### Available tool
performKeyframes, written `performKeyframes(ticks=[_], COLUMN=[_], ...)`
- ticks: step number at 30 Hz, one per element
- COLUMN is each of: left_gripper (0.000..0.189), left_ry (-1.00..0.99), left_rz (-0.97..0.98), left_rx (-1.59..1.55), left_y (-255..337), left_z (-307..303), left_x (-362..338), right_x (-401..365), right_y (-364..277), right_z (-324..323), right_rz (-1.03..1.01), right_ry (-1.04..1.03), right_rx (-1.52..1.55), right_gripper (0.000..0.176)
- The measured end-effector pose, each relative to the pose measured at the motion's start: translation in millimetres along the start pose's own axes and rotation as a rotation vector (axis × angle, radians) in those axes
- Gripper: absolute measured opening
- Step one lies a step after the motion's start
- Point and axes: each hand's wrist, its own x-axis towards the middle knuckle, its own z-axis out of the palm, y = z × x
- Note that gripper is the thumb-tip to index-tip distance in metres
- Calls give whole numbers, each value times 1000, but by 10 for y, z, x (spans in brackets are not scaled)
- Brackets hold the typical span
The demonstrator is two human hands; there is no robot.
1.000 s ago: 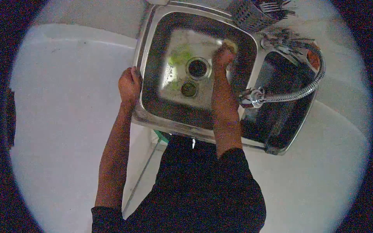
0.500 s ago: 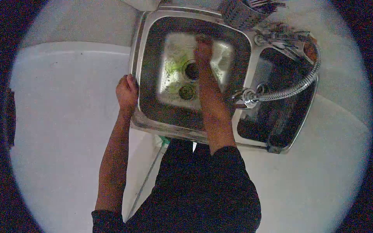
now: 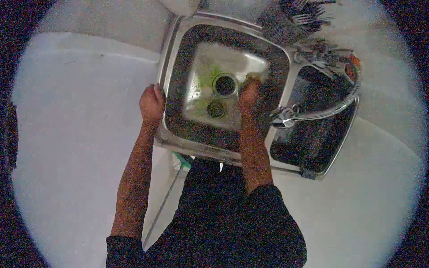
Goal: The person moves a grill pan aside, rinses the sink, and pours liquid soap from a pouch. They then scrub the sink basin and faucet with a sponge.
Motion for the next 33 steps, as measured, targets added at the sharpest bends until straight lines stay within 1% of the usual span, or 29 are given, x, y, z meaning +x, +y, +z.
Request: performKeyframes(ticks=[1,2,3,5,7,9,12,15,18,20,22,25,26,27,29,31,33], left_gripper=[35,35,34,34,33,33,32,32,33,34,35,35,35,35,35,35,35], left_ry=[-11,-12,-6,1,-27,-20,-15,-3,14,16,16,-3,5,19,15,-27,16], left_rz=[4,11,-7,-4,-1,-7,2,19,6,8,35,-20,-7,11,11,-25,22], left_rx=[1,-1,14,-12,-23,-14,-8,-3,4,-2,-25,4,2,-2,-3,5,-24], left_y=[1,7,1,29,23,19,-1,13,26,-5,-68,-21,-20,-41,-25,0,-18], left_z=[-11,0,17,-13,-30,-11,3,15,-1,2,50,10,7,29,20,3,45], left_x=[-22,-18,-7,-4,1,0,-22,-34,-8,-30,-31,-18,-24,-34,-3,-29,-42], right_x=[9,142,191,231,100,-218,-495,-454,-115,176,334,272,175,-34,-130,-359,-322], right_y=[-120,-762,-867,-1183,-1305,-1335,-1658,-1489,-1314,-923,-1097,-1048,-778,-251,-133,-519,-474], right_z=[58,25,231,535,832,915,642,625,605,491,87,-244,-230,-114,-180,-472,-518], right_rz=[-44,-167,-368,-456,-546,-604,-371,-501,-425,-563,-544,-277,-188,-104,-105,-263,-371], right_ry=[-8,-170,-120,-293,-440,-499,-896,-933,-635,-386,-324,-481,-471,-452,-503,-641,-575], right_rx=[-59,-552,-556,-558,-695,-456,-453,-441,-221,-300,-340,-616,-442,-267,-224,-495,-513], right_gripper=[34,35,37,39,29,25,31,29,24,21,29,31,30,29,28,26,25])
